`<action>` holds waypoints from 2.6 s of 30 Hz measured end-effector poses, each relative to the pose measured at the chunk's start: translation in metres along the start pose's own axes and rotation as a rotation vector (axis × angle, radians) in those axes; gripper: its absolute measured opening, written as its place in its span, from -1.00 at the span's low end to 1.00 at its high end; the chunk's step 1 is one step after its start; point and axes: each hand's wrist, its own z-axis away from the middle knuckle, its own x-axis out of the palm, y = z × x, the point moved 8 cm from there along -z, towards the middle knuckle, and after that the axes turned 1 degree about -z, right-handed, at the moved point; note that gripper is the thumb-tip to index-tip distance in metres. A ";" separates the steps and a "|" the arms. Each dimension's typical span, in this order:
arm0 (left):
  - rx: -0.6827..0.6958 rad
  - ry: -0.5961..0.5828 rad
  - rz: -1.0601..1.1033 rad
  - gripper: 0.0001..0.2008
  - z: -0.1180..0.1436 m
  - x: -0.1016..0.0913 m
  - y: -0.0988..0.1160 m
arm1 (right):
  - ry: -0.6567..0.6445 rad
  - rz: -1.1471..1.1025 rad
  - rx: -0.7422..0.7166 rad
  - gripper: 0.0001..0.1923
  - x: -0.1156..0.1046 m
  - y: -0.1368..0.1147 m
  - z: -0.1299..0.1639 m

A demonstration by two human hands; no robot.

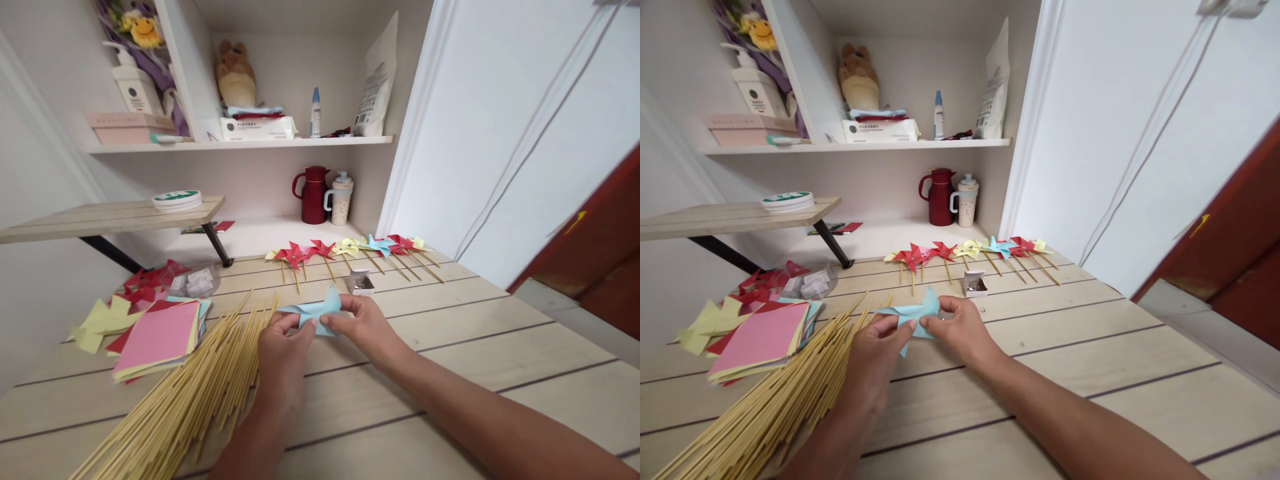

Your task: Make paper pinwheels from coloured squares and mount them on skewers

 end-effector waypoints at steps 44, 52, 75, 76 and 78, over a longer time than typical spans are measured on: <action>-0.092 0.188 0.081 -0.77 -0.012 -0.027 -0.020 | -0.076 0.843 -0.263 -0.84 -0.030 0.028 -0.029; -0.104 0.182 0.097 -0.78 -0.013 -0.026 -0.022 | -0.083 0.831 -0.252 -0.83 -0.026 0.027 -0.028; -0.072 0.147 0.060 -0.74 -0.012 -0.022 -0.020 | 0.048 0.486 -0.347 -0.91 -0.038 -0.017 -0.016; -0.071 0.138 0.070 -0.74 -0.012 -0.021 -0.020 | 0.071 0.428 -0.372 -0.91 -0.039 -0.025 -0.011; -0.079 0.126 0.085 -0.75 -0.011 -0.018 -0.019 | 0.047 0.366 -0.409 -0.91 -0.032 -0.035 -0.002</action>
